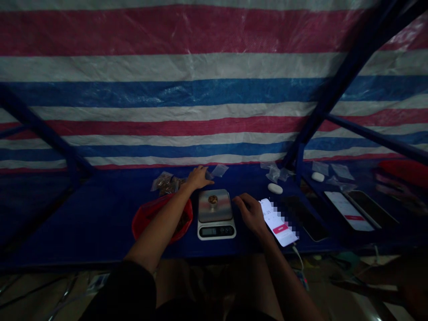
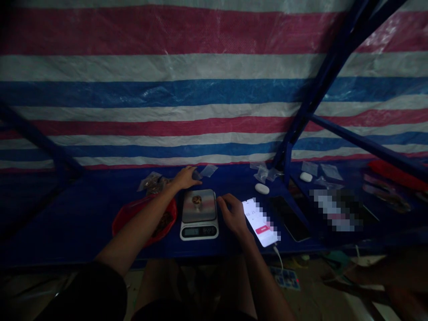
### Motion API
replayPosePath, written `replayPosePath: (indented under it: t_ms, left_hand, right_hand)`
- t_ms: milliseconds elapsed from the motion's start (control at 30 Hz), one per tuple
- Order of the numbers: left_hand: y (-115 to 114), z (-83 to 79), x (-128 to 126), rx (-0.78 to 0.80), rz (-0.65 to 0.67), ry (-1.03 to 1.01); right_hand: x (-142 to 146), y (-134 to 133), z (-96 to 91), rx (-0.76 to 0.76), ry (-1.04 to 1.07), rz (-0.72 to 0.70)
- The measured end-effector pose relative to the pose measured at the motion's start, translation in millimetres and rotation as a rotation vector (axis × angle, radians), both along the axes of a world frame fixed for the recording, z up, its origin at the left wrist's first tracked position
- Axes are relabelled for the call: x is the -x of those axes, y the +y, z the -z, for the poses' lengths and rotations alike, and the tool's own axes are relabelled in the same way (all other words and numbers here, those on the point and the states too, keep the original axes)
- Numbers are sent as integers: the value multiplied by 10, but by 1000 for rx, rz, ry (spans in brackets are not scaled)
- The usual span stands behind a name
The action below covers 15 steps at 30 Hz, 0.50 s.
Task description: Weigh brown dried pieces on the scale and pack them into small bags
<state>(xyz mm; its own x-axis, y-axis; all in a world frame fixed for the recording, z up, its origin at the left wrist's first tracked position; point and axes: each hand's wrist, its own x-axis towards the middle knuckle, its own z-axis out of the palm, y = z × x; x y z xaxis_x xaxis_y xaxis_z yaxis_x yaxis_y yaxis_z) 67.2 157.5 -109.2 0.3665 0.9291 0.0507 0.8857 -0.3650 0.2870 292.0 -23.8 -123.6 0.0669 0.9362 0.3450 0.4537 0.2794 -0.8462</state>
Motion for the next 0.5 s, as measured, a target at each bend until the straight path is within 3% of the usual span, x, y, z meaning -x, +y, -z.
replayPosePath:
  t_ms: [133, 300, 400, 500]
  left_hand:
    - [26, 13, -21, -9, -59, 23]
    - [-21, -18, -110, -38, -41, 3]
    - [-79, -132, -91, -73, 3, -55]
    - [-215, -343, 67, -110, 61, -128]
  right_hand:
    - [41, -13, -42, -6, 22, -21]
    - [120, -36, -118, -20, 54, -66]
    - [139, -37, -159, -32, 20, -90]
    - [129, -27, -174, -42, -26, -99]
